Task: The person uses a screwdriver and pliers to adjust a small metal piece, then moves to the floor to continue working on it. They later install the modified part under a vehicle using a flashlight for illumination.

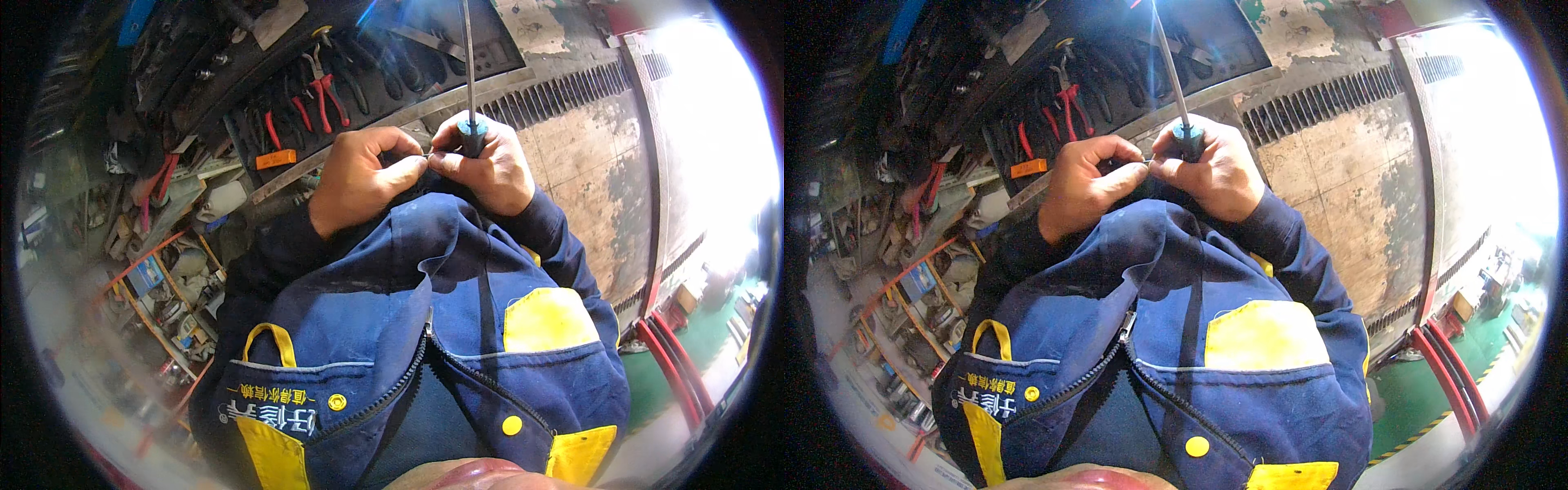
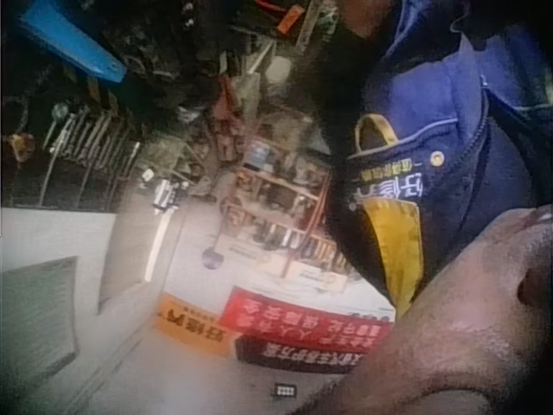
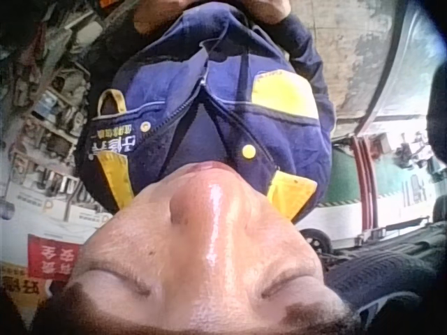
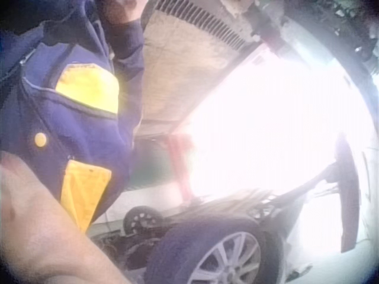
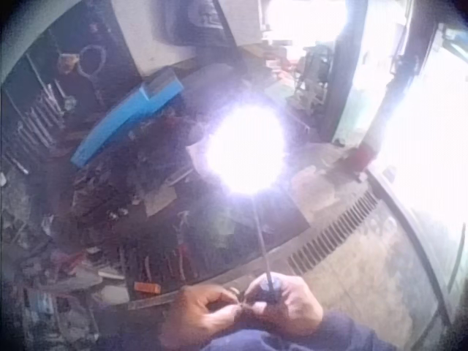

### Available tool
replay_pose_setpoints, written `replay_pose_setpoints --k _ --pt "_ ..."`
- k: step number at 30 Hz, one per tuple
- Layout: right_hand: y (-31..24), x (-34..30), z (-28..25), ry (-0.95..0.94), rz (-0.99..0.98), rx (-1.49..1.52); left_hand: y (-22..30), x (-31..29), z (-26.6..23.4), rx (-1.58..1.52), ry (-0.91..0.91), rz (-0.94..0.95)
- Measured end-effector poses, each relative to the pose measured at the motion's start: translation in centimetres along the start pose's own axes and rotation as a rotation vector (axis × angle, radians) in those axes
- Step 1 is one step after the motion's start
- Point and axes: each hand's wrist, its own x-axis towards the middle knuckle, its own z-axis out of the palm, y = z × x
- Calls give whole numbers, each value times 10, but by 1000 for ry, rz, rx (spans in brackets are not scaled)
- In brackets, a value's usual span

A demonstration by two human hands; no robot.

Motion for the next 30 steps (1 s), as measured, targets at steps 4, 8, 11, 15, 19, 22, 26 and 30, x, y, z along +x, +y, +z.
replay_pose_setpoints --k 4,8,11,15,19,22,26,30 --pt "3 0 -3 6 -6 -61 0 -3 -11 -66 -165 -44" --pt "7 -1 -5 21 19 -42 1 -2 -13 -89 -211 -23" --pt "9 -1 -10 -4 20 -58 2 0 -11 -134 -229 -105" --pt "11 1 -13 -22 57 -32 5 2 -9 -240 -225 -210" --pt "13 -1 -16 -38 -23 3 7 3 -8 -221 -242 -247" --pt "17 -3 -19 -36 -27 45 9 4 -7 -209 -235 -255" --pt "24 -2 -21 -40 -117 43 9 5 -4 -214 -234 -259" --pt "27 0 -23 -62 -95 61 6 5 -2 -222 -228 -253"
